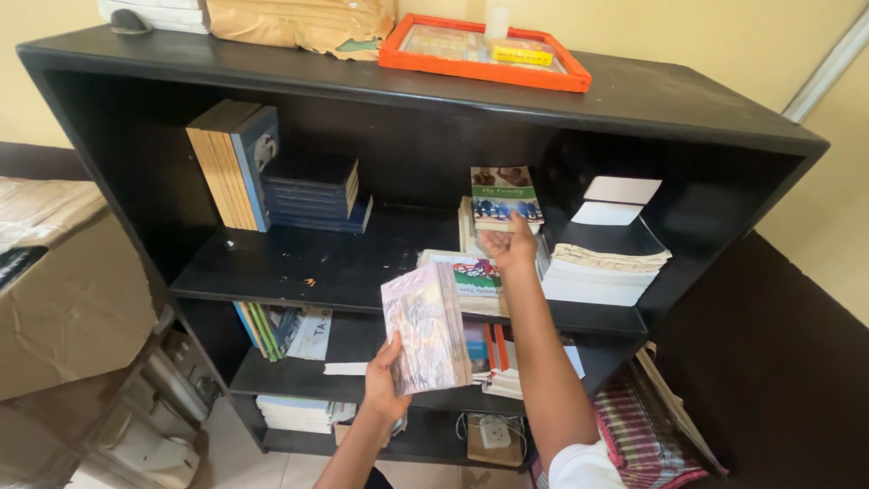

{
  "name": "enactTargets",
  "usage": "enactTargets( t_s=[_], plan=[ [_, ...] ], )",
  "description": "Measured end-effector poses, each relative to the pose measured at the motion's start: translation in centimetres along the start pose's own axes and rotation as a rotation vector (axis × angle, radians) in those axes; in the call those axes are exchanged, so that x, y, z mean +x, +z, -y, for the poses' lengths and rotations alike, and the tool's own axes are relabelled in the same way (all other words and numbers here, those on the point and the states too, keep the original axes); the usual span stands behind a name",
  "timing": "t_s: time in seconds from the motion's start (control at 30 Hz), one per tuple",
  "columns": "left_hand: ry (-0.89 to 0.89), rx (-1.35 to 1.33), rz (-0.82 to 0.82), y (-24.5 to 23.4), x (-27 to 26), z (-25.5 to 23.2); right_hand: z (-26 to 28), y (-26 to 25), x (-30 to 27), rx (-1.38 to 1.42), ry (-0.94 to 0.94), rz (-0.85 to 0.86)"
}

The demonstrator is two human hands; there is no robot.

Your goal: The recorder is organizing books, pamphlets, and cylindrical containers on a black wooden bookshelf and cleaning them with a cloth.

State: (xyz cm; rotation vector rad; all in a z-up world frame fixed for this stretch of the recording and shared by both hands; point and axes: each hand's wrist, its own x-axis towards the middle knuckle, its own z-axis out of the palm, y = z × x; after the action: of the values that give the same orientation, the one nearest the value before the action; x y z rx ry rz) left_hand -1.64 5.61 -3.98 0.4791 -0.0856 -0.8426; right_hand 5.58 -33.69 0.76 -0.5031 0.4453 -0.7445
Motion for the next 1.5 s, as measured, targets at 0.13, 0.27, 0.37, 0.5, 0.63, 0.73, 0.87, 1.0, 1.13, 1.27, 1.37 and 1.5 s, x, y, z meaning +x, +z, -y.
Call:
enactTargets(
  t_s=[0.13,0.27,0.37,0.5,0.63,0.73,0.87,1.0,1.13,1.27,1.37,1.5],
  plan=[
    [0.032,0.001,0.014,-0.8,-0.4,-0.7,1.2,1.4,0.6,-0.103,-0.023,-0.056],
    [0.036,0.04,0.008,-0.7,-1.0,-1.5,2.2,1.9,2.7,-0.094,-0.049,-0.016],
    [0.029,0.06,-0.001,-0.3,-1.7,-1.8,2.9,3.0,3.3,-0.058,-0.027,0.057],
    [0.053,0.096,0.024,-1.9,-1.5,-1.2,2.8,3.7,3.7,0.019,0.026,0.091],
    [0.022,0.121,-0.029,-1.2,-2.3,-1.4,1.7,3.4,2.1,0.001,-0.053,0.081],
    [0.046,0.118,0.022,-1.6,-2.0,-1.2,1.3,4.0,-2.4,-0.043,-0.17,0.043],
    [0.024,0.124,-0.022,-2.0,-1.7,-1.0,1.3,5.1,-12.0,-0.057,-0.293,0.073],
    [0.029,0.11,-0.048,-2.2,-1.3,-0.8,0.8,3.4,-18.1,-0.033,-0.382,0.148],
    [0.033,0.103,-0.043,-2.4,-0.5,-0.6,0.6,-0.7,-22.3,0.013,-0.406,0.32],
    [0.022,0.1,-0.025,-2.1,0.1,-0.8,0.9,-5.2,-26.1,0.062,-0.393,0.22],
    [0.033,0.083,-0.011,-1.3,0.3,-1.0,1.8,-6.9,-29.1,0.131,-0.396,0.169],
    [0.043,0.074,0.01,-1.0,1.3,-1.2,2.9,-10.9,-30.9,0.175,-0.453,0.078]
  ],
)
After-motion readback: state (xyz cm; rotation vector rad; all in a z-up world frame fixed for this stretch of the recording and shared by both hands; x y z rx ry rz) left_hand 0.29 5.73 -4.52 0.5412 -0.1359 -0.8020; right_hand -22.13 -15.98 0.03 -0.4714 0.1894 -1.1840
